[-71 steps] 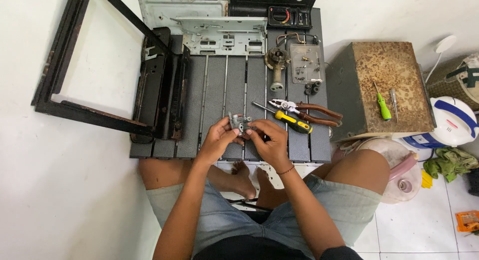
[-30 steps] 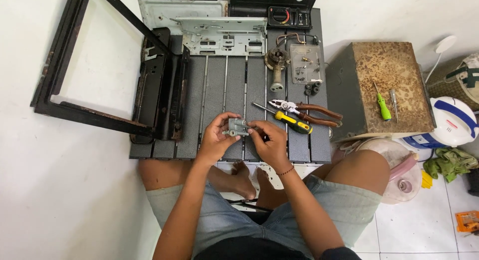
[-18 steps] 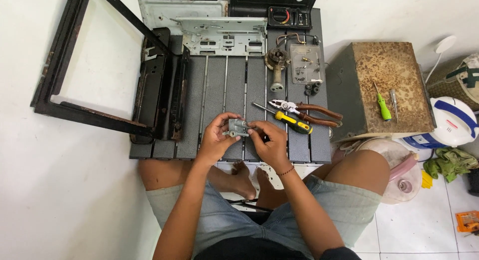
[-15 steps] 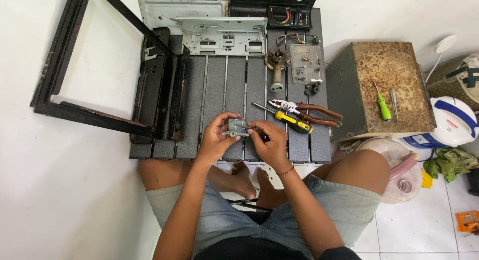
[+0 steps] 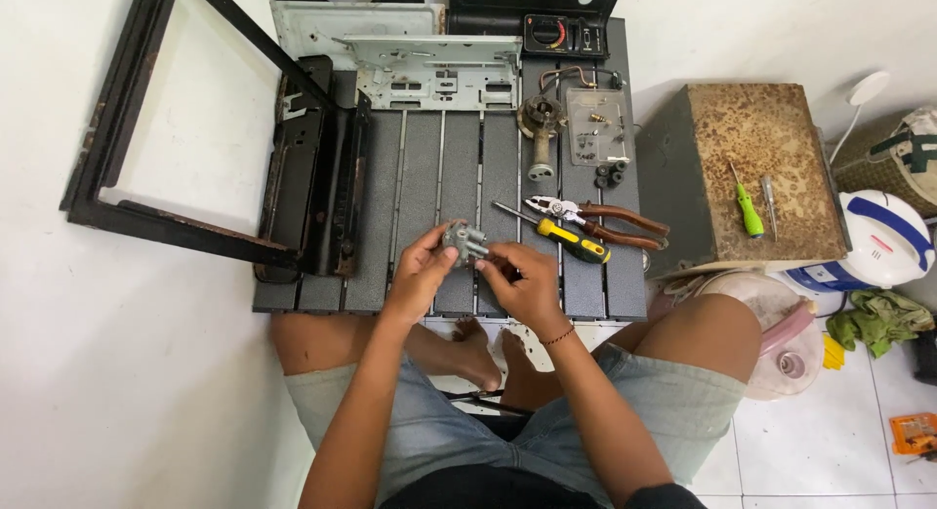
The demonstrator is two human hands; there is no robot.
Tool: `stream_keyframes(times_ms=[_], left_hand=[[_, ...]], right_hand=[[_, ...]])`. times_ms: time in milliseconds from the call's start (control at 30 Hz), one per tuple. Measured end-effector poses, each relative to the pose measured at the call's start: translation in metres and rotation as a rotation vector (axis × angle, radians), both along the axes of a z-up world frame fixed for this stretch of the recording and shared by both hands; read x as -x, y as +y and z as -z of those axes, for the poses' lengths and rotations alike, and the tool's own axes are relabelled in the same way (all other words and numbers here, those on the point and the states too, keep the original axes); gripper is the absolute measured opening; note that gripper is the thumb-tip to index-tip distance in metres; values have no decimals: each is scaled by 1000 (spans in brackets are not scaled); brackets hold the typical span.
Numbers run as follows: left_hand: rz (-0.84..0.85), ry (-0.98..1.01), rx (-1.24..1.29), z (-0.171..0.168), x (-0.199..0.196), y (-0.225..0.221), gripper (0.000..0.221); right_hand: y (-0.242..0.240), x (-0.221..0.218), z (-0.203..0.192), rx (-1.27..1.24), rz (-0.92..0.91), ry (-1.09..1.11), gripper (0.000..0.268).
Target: Inspecting and cleaning a small metal component from a disassembled electronic device using a screwdriver and pliers.
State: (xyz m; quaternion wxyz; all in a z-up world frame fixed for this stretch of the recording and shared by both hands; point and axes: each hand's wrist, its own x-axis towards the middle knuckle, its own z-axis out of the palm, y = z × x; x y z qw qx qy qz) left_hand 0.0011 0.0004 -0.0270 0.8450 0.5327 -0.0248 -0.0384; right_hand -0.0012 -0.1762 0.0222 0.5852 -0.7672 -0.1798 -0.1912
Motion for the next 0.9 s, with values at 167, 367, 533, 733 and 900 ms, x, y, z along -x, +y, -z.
stream_keyframes(times_ms=[167,367,533,733,900], left_hand=[[33,-12,66,-22,3,0,57],[-25,-99,25,-5,-1,2,61],[-69,-113,25,-4,-1,2,61],[-65,-88,51,-13,2,0,61],[6,-101,-69,-26,4,0,48]], right_hand=[[-2,-1,1,-8,0,9,6],[0,2,-10,13,-19,32,10],[0,0,-2,47,-30,26,9],[0,0,1,53,-107,20,6],[-2,1,7,132,-135,-7,8]])
